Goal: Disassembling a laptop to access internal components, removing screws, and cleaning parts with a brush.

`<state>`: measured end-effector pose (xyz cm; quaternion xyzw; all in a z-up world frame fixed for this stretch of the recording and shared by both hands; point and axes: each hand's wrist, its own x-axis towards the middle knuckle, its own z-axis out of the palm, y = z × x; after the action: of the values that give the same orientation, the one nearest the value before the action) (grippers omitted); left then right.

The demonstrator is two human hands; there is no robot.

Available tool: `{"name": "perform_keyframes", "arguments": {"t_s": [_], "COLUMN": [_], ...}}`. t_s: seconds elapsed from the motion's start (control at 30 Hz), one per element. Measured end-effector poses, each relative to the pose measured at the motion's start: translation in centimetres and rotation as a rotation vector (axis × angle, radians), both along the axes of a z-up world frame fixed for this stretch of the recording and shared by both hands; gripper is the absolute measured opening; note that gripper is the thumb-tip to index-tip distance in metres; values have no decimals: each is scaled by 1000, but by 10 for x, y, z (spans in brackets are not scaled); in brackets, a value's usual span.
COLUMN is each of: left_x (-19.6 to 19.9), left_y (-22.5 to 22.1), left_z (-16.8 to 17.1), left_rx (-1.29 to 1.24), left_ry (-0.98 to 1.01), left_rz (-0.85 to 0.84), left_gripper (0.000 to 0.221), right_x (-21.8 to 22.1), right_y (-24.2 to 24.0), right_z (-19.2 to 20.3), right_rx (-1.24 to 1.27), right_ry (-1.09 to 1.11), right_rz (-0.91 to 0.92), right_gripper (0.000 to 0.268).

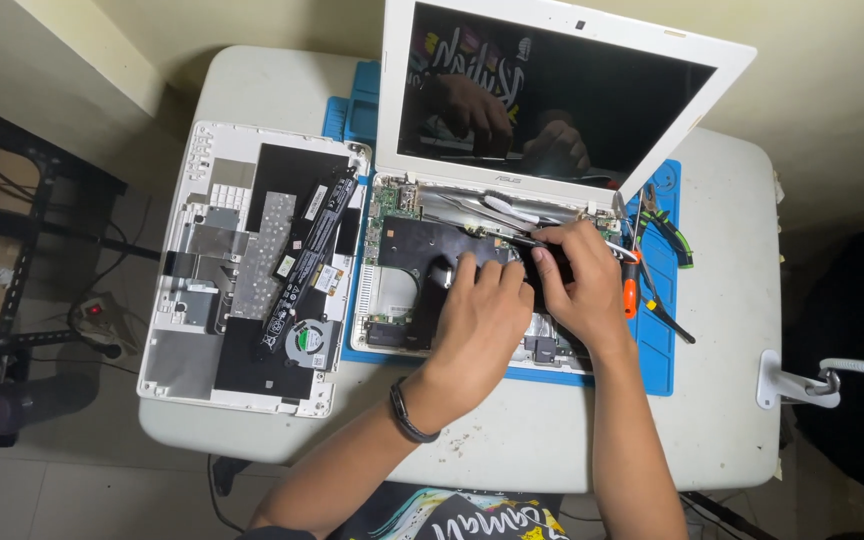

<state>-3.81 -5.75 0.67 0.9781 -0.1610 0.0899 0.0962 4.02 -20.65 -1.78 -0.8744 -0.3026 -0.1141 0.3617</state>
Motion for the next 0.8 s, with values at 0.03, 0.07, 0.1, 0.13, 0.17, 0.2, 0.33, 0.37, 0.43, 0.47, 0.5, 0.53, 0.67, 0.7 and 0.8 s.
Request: {"name": "perform_keyframes", "arguments": {"t_s": [0.03,0.07,0.1,0.13,0.17,0.2,0.33,0.37,0.43,0.47,0.5,0.53,0.67,0.7,0.8], "left_x": [1,2,1,0,0,-1,-2,-2,-2,-2,-2,-2,2,3,18], "left_y": [-4,-7,-12,-12,-12,-12,-14,-14,-16,-16,-16,-16,-8,-4,9], "left_z": [-2,-3,-5,1,8,15,15,13,9,8,8,6,4,3,-28], "left_rx": [0,55,109,107,136,165,181,171,161,160,159,159,47,-40,-292], "left_ry": [1,-2,-2,2,30,58,43,26,10,-3,-15,-13,-72,-98,-36], "left_rz": [1,17,33,33,39,44,66,61,57,68,78,80,65,50,5], "left_gripper": [36,36,36,36,35,34,34,34,34,33,31,31,30,29,12], "right_x": [1,1,0,0,1,1,1,1,1,1,1,1,1,1,0], "right_y": [1,1,2,1,1,1,2,2,2,2,2,1,1,3,1], "right_z": [0,0,0,0,0,-1,-1,0,0,0,0,-1,-1,-1,-4], "right_rx": [0,-7,-15,-16,-22,-27,-33,-22,-10,-8,-6,-6,-31,-35,-51], "right_ry": [1,-21,-40,-37,-50,-63,-83,-89,-95,-99,-101,-100,-118,-118,-122], "right_rz": [1,3,4,4,-4,-11,-16,-11,-3,-3,-3,-1,-3,-6,-28], "right_gripper": [11,11,10,10,10,10,11,11,11,11,11,11,10,10,9]}}
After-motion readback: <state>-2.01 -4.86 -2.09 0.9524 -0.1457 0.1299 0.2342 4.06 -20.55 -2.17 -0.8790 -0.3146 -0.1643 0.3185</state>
